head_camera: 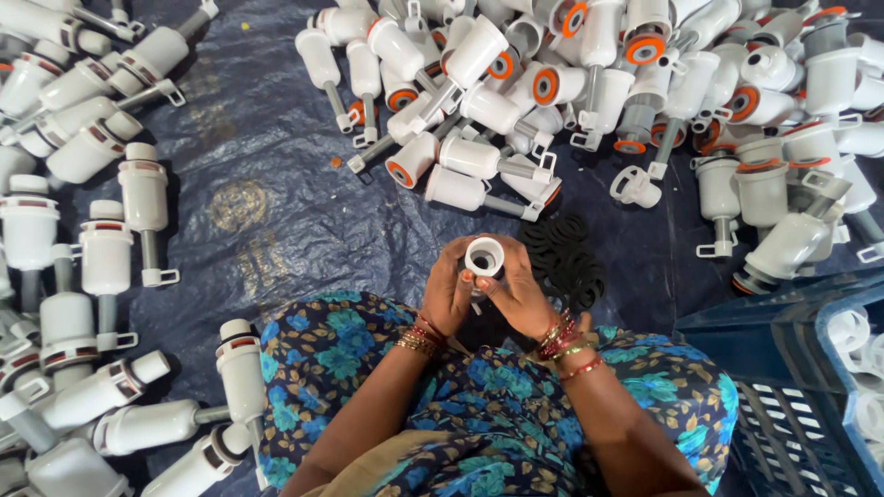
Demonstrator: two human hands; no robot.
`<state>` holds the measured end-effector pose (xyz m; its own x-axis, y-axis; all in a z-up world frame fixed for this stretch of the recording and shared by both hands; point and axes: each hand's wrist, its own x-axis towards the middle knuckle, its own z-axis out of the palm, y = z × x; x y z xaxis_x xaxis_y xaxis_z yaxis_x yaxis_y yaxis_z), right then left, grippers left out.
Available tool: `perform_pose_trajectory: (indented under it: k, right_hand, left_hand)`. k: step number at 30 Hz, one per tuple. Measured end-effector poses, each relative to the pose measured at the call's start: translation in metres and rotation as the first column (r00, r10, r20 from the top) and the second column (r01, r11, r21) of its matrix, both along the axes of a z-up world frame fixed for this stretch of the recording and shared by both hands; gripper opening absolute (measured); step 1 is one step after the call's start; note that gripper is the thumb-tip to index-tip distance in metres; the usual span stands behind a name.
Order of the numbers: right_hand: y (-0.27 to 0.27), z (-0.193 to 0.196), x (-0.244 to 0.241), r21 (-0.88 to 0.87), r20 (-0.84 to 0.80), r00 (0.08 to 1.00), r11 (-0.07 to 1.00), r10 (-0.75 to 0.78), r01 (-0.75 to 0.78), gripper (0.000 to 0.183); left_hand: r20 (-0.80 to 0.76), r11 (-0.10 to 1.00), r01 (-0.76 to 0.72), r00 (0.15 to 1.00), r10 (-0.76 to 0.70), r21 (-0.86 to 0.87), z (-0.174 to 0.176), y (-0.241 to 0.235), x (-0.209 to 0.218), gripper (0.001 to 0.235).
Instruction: The person assembles white plastic components by inserting black rubber rings and attaching white caps. The person handles the parts one at a time, repeatedly picking up components, inserting rings, and securing caps.
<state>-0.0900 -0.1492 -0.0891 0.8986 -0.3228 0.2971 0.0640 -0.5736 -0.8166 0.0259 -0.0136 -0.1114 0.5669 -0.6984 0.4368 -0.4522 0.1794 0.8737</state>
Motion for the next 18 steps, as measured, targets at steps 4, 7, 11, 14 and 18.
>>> perform_pose_trajectory:
  k: [4,7,11,14,18]
  right_hand:
    - [-0.006,-0.009,-0.002,-0.013,-0.064,0.998,1.000,0.027,-0.028,0.059]
    - [-0.010,-0.013,-0.006,-0.131,-0.105,0.993,0.989,0.054,-0.068,0.071]
    - [-0.004,-0.029,-0.010,-0.034,-0.023,0.963,0.962,0.270,-0.271,0.074]
    - [-0.007,-0.039,-0.010,0.058,-0.041,0.973,0.973,0.225,-0.223,0.083]
    - [-0.018,-0.039,-0.013,0.242,-0.091,0.988,0.965,0.127,-0.102,0.074]
  left_hand:
    - [0.242,0.983,-0.180,0.956,0.165,0.042,0.003,0.008,0.000,0.054]
    - [0.263,0.981,-0.176,0.953,0.150,0.080,0.012,0.015,0.000,0.060]
    - [0.208,0.992,-0.125,0.971,0.118,0.020,0.027,0.020,-0.011,0.081]
    - [0.203,0.995,-0.098,0.975,0.095,0.005,0.034,0.020,-0.006,0.075]
    - [0.187,0.982,-0.158,0.973,0.137,0.099,0.030,0.034,0.009,0.064]
